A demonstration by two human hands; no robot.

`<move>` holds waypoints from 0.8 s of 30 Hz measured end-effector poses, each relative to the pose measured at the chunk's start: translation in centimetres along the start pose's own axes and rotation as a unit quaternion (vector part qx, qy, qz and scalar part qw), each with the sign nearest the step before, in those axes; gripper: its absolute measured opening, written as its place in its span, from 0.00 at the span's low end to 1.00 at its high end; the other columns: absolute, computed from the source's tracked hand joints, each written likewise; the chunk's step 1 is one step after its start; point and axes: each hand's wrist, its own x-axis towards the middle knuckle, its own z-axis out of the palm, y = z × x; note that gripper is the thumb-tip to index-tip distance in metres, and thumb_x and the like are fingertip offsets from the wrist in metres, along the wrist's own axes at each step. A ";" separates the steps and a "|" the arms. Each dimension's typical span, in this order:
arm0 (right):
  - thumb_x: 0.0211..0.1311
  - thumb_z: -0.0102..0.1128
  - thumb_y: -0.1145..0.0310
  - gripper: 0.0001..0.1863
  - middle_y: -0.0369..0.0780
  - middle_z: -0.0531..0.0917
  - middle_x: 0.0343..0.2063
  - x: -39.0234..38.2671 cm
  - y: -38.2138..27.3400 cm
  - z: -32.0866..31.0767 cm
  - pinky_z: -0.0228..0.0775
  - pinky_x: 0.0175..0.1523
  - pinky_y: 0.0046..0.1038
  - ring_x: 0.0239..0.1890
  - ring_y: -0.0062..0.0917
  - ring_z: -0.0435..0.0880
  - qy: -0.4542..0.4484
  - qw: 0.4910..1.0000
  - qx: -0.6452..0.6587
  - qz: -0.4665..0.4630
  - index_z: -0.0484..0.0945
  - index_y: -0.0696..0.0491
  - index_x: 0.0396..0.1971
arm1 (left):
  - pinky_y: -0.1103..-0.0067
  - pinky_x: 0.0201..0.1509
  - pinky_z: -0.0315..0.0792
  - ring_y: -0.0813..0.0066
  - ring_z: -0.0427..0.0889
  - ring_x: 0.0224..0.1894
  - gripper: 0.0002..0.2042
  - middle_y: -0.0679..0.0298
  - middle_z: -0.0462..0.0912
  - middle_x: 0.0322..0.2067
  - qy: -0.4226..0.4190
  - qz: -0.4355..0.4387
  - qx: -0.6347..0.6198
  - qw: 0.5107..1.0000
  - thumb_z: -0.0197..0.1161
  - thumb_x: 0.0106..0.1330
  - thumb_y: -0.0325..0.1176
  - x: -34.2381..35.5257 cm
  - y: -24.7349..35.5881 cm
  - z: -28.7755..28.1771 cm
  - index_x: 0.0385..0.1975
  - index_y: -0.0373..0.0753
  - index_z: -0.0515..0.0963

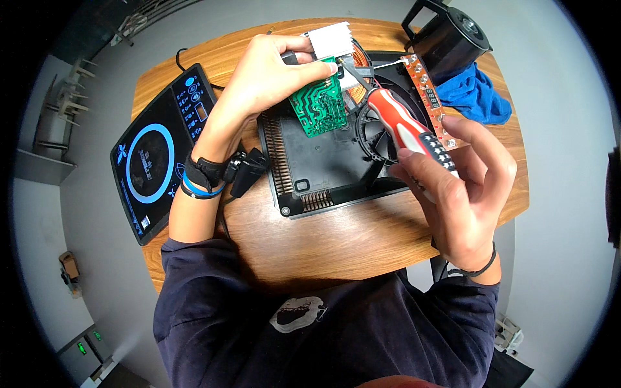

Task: The person attaches a metal heatsink to a green circuit board using a screwdriver. They then place a white thermal pad over the heatsink and secure it by tightening screws on the board.

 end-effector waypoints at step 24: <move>0.53 0.81 0.72 0.21 0.38 0.81 0.36 0.3 0.3 -0.5 0.77 0.29 0.28 0.26 0.25 0.82 -0.022 0.994 -0.068 0.087 0.87 0.52 0.49 | 0.84 0.46 0.74 0.88 0.78 0.38 0.13 0.77 0.79 0.31 0.007 -0.003 -0.023 1.000 0.79 0.64 0.38 -0.1 -0.1 0.0 0.36 0.38 0.84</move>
